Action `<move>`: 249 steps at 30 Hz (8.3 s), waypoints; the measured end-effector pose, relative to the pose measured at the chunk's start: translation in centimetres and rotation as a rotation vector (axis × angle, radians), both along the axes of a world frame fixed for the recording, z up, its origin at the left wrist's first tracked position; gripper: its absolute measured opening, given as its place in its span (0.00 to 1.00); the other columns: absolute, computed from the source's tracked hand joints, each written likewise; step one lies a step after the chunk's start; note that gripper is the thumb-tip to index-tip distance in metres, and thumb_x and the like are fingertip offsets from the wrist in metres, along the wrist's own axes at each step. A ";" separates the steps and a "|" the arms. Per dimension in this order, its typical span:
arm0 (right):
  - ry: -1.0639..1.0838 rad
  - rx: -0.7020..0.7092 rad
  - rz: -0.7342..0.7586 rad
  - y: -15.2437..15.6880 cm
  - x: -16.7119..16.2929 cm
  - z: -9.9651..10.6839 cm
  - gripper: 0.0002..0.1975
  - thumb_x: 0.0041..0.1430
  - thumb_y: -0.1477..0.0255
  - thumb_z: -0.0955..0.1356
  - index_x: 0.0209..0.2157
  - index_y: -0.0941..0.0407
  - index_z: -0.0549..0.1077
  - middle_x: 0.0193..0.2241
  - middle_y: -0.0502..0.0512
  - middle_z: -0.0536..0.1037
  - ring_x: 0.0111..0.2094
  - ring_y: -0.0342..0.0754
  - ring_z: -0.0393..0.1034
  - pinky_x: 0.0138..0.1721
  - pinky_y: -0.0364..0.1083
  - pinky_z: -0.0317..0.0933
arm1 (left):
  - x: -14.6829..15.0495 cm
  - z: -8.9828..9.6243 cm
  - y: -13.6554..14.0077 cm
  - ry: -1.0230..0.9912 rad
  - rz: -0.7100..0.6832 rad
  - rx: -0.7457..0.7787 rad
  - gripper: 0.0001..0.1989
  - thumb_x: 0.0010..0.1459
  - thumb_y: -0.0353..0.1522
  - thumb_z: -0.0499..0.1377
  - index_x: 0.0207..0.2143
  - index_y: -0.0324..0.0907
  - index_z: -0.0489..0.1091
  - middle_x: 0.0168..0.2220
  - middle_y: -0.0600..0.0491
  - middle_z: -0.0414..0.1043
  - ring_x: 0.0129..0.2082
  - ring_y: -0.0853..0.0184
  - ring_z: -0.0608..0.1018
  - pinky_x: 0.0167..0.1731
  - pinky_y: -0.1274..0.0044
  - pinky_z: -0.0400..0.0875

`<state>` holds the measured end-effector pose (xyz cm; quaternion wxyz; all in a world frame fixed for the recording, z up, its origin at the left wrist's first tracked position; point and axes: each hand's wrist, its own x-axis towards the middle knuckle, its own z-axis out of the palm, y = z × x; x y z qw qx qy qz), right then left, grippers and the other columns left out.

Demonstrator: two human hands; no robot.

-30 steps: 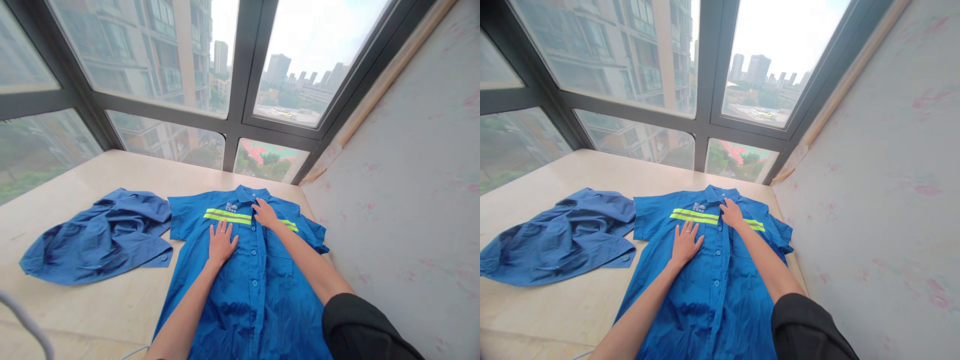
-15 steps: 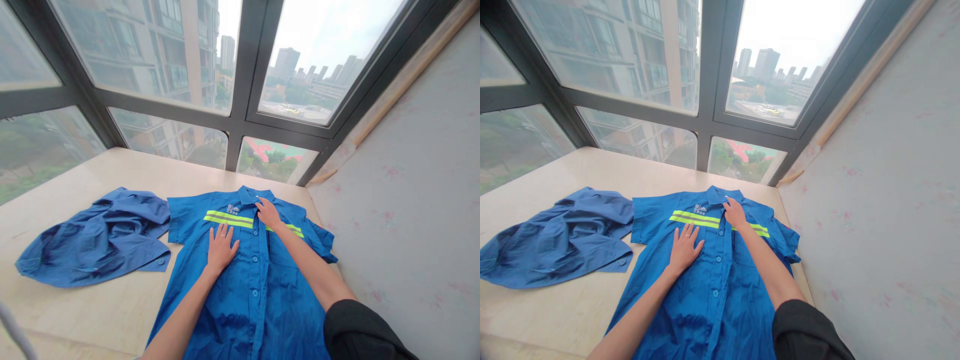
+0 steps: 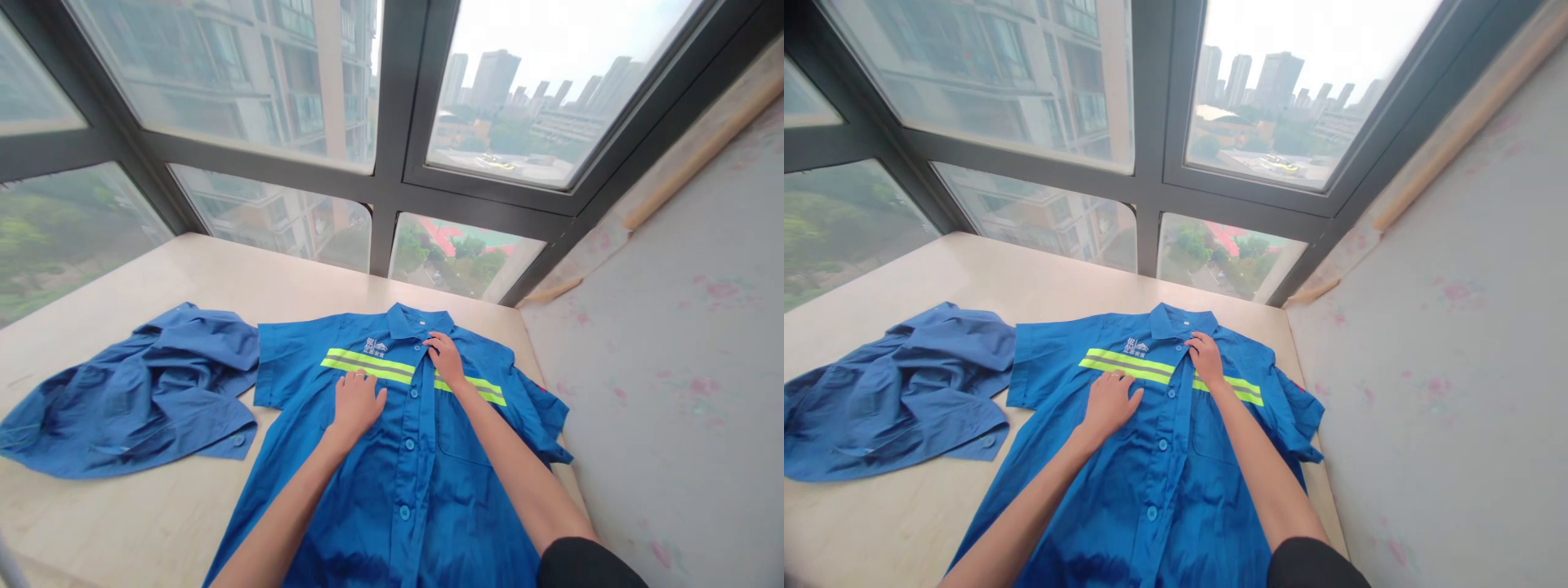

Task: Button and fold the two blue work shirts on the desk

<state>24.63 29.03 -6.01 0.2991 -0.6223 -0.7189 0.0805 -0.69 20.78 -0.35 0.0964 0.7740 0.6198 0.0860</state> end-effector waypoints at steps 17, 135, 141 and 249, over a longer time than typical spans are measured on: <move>0.136 0.054 -0.046 0.1 -0.4 0.3 0.11 0.58 0.75 0.65 0.35 0.54 0.80 0.44 0.59 0.76 0.48 0.54 0.68 0.52 0.55 0.62 | 9.3 -2.4 8.6 -0.215 -0.031 -0.023 0.14 0.65 0.36 0.52 0.44 0.50 0.77 0.41 0.51 0.73 0.40 0.65 0.75 0.38 0.77 0.66; 0.127 0.147 0.147 0.1 -0.5 1.6 0.05 0.58 0.73 0.68 0.36 0.53 0.77 0.55 0.61 0.71 0.51 0.54 0.70 0.53 0.57 0.64 | 8.1 -2.9 10.2 -0.564 -0.099 -0.067 0.08 0.60 0.29 0.58 0.39 0.45 0.76 0.37 0.54 0.79 0.39 0.65 0.78 0.40 0.76 0.68; 0.087 0.160 0.173 0.1 -0.2 1.4 0.06 0.59 0.71 0.69 0.38 0.53 0.78 0.57 0.61 0.71 0.51 0.55 0.71 0.52 0.57 0.65 | 8.2 -2.6 10.2 -0.557 -0.084 -0.075 0.09 0.63 0.32 0.55 0.37 0.44 0.76 0.38 0.53 0.79 0.40 0.65 0.78 0.40 0.76 0.68; 0.077 0.112 -0.009 1.0 -0.4 0.6 0.15 0.64 0.68 0.64 0.50 0.55 0.76 0.52 0.61 0.75 0.54 0.57 0.66 0.57 0.60 0.61 | 8.3 -4.8 10.3 -0.087 0.024 0.245 0.34 0.64 0.48 0.49 0.62 0.31 0.62 0.65 0.33 0.55 0.66 0.46 0.56 0.64 0.54 0.45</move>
